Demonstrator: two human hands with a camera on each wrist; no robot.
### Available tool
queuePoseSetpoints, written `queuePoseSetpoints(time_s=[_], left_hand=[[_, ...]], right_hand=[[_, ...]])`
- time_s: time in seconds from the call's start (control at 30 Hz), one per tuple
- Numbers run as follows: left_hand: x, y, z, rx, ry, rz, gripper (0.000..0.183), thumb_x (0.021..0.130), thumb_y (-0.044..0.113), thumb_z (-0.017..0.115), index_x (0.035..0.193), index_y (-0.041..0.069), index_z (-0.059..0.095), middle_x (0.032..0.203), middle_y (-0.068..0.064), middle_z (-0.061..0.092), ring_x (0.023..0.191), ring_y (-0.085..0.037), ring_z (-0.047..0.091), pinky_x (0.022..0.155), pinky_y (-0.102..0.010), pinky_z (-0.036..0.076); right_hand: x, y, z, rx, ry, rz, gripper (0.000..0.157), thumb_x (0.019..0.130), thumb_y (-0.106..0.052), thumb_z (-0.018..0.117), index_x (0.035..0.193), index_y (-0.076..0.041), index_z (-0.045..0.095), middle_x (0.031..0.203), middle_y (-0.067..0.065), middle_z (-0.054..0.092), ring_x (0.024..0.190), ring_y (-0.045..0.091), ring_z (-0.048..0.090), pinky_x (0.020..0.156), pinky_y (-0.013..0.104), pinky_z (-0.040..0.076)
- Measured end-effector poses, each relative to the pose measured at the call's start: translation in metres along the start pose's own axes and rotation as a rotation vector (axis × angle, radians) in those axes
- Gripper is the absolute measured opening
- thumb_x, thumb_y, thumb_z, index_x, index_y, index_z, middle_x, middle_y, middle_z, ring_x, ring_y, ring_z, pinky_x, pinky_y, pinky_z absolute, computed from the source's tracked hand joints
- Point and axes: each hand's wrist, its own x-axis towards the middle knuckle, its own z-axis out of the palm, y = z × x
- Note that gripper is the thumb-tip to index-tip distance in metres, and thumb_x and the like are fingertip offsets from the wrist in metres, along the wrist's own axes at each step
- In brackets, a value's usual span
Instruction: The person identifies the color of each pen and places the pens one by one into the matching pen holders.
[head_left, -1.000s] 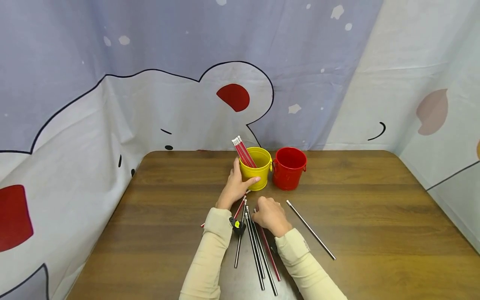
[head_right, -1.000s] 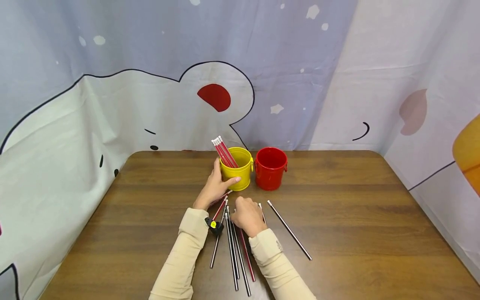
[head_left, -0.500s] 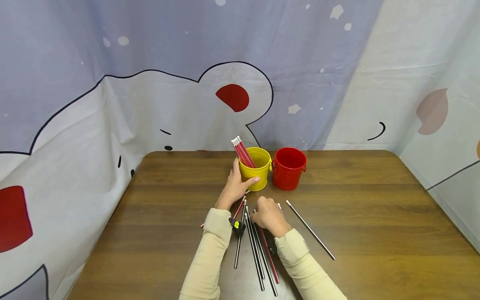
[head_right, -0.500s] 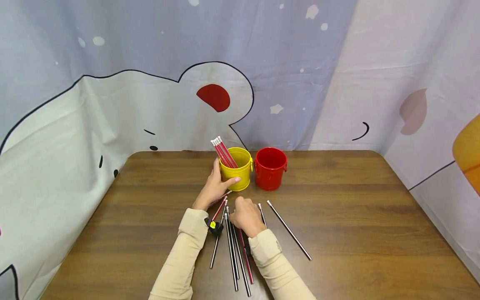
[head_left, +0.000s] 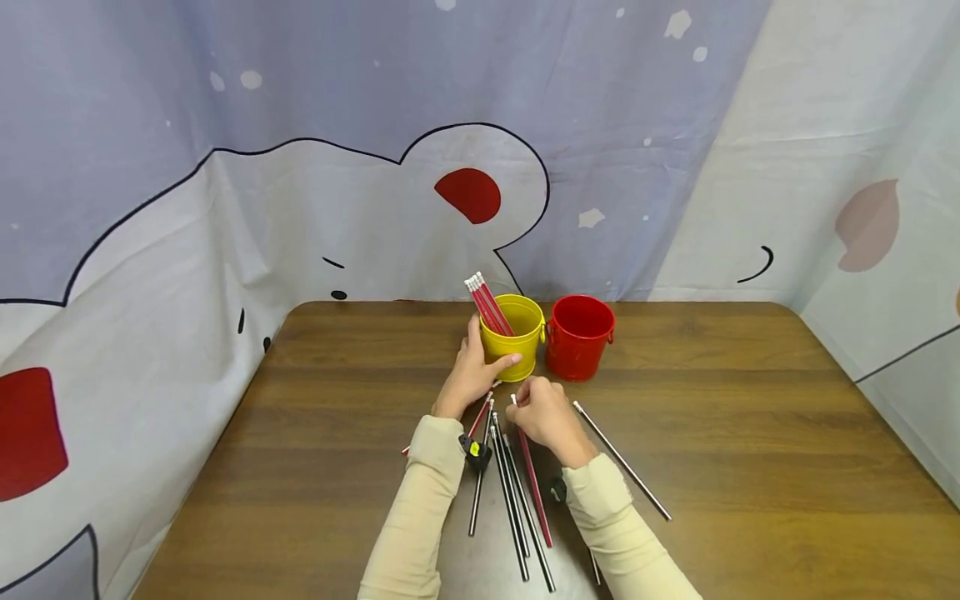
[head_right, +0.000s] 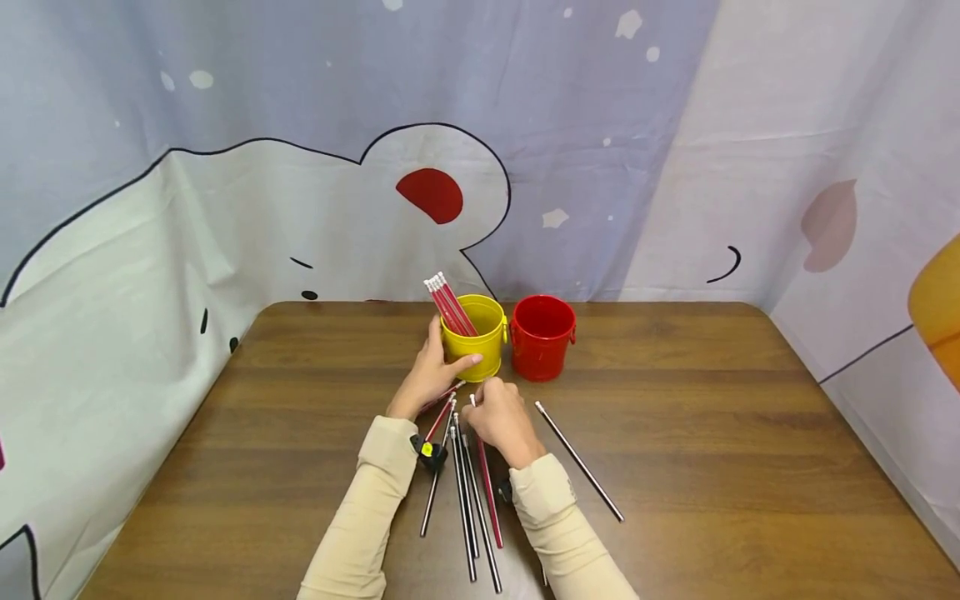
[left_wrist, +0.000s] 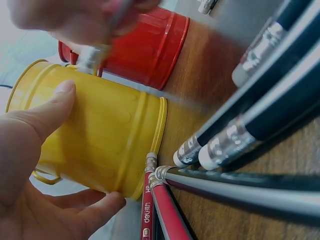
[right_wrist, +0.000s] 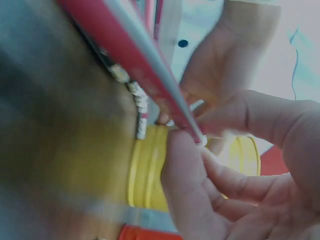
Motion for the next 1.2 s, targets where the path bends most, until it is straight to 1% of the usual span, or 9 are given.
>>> queuePoseSetpoints(time_s=[0.1,0.27,0.43,0.57,0.87,1.07,1.13,1.17,1.2], left_hand=[[0.000,-0.001,0.000,0.002,0.007,0.016,0.094,0.078,0.046,0.068,0.145,0.031,0.004,0.129,-0.013,0.041,0.120,-0.031,0.040,0.101,-0.052,0.033],[-0.001,0.000,0.001,-0.002,0.014,0.023,0.094,0.078,0.044,0.068,0.145,0.030,0.004,0.128,-0.014,0.043,0.119,-0.032,0.041,0.099,-0.053,0.034],[-0.002,0.002,0.001,-0.004,0.012,0.024,0.095,0.078,0.043,0.069,0.146,0.030,0.004,0.128,-0.016,0.042,0.119,-0.032,0.041,0.099,-0.052,0.035],[-0.002,0.001,0.001,-0.009,0.012,0.034,0.094,0.078,0.042,0.069,0.145,0.029,0.004,0.129,-0.016,0.042,0.119,-0.032,0.040,0.099,-0.051,0.034],[0.001,0.002,0.001,-0.006,0.016,0.036,0.094,0.078,0.044,0.069,0.145,0.029,0.005,0.129,-0.016,0.043,0.119,-0.032,0.040,0.099,-0.050,0.035],[0.001,0.001,0.000,-0.008,0.014,0.037,0.094,0.078,0.044,0.069,0.145,0.029,0.005,0.129,-0.015,0.042,0.119,-0.032,0.040,0.099,-0.050,0.035],[0.001,0.001,0.000,-0.009,0.014,0.038,0.094,0.078,0.043,0.069,0.145,0.029,0.005,0.129,-0.016,0.042,0.119,-0.032,0.040,0.099,-0.051,0.034],[0.001,0.000,0.000,-0.007,0.016,0.041,0.094,0.077,0.044,0.069,0.145,0.029,0.005,0.129,-0.015,0.043,0.119,-0.032,0.040,0.099,-0.051,0.035],[0.002,0.000,0.000,-0.006,0.015,0.042,0.094,0.077,0.044,0.069,0.145,0.029,0.005,0.129,-0.015,0.043,0.118,-0.032,0.041,0.099,-0.051,0.035]], right_hand=[[0.000,-0.001,-0.007,0.056,0.079,-0.046,0.011,0.072,-0.011,0.067,0.078,-0.006,0.060,0.064,0.001,0.056,0.056,0.014,0.049,0.052,0.025,0.043],[-0.002,-0.002,-0.017,0.153,0.202,-0.131,0.008,0.073,-0.009,0.064,0.079,-0.005,0.061,0.068,0.004,0.060,0.058,0.015,0.052,0.055,0.026,0.048],[-0.003,-0.003,-0.021,0.229,0.294,-0.213,0.005,0.074,-0.007,0.063,0.079,-0.005,0.061,0.070,0.005,0.060,0.060,0.015,0.055,0.059,0.025,0.050],[-0.002,-0.003,-0.022,0.269,0.356,-0.272,0.005,0.075,-0.005,0.062,0.079,-0.003,0.061,0.070,0.005,0.060,0.061,0.015,0.055,0.059,0.024,0.050],[-0.002,-0.005,-0.026,0.316,0.447,-0.375,0.007,0.077,-0.005,0.064,0.083,-0.004,0.062,0.073,0.004,0.062,0.063,0.014,0.056,0.059,0.026,0.050],[-0.003,-0.005,-0.026,0.337,0.493,-0.452,0.010,0.077,-0.004,0.065,0.086,-0.003,0.062,0.076,0.004,0.061,0.064,0.014,0.057,0.056,0.029,0.052],[-0.003,-0.006,-0.026,0.354,0.510,-0.483,0.010,0.078,-0.004,0.065,0.087,-0.003,0.062,0.077,0.004,0.061,0.065,0.014,0.057,0.055,0.028,0.052],[-0.006,-0.010,-0.029,0.364,0.512,-0.491,0.011,0.078,-0.002,0.065,0.088,-0.002,0.062,0.078,0.005,0.061,0.066,0.015,0.058,0.055,0.029,0.053],[-0.008,-0.014,-0.031,0.370,0.520,-0.505,0.011,0.078,0.000,0.065,0.088,0.000,0.061,0.078,0.007,0.061,0.066,0.017,0.058,0.055,0.026,0.053]])
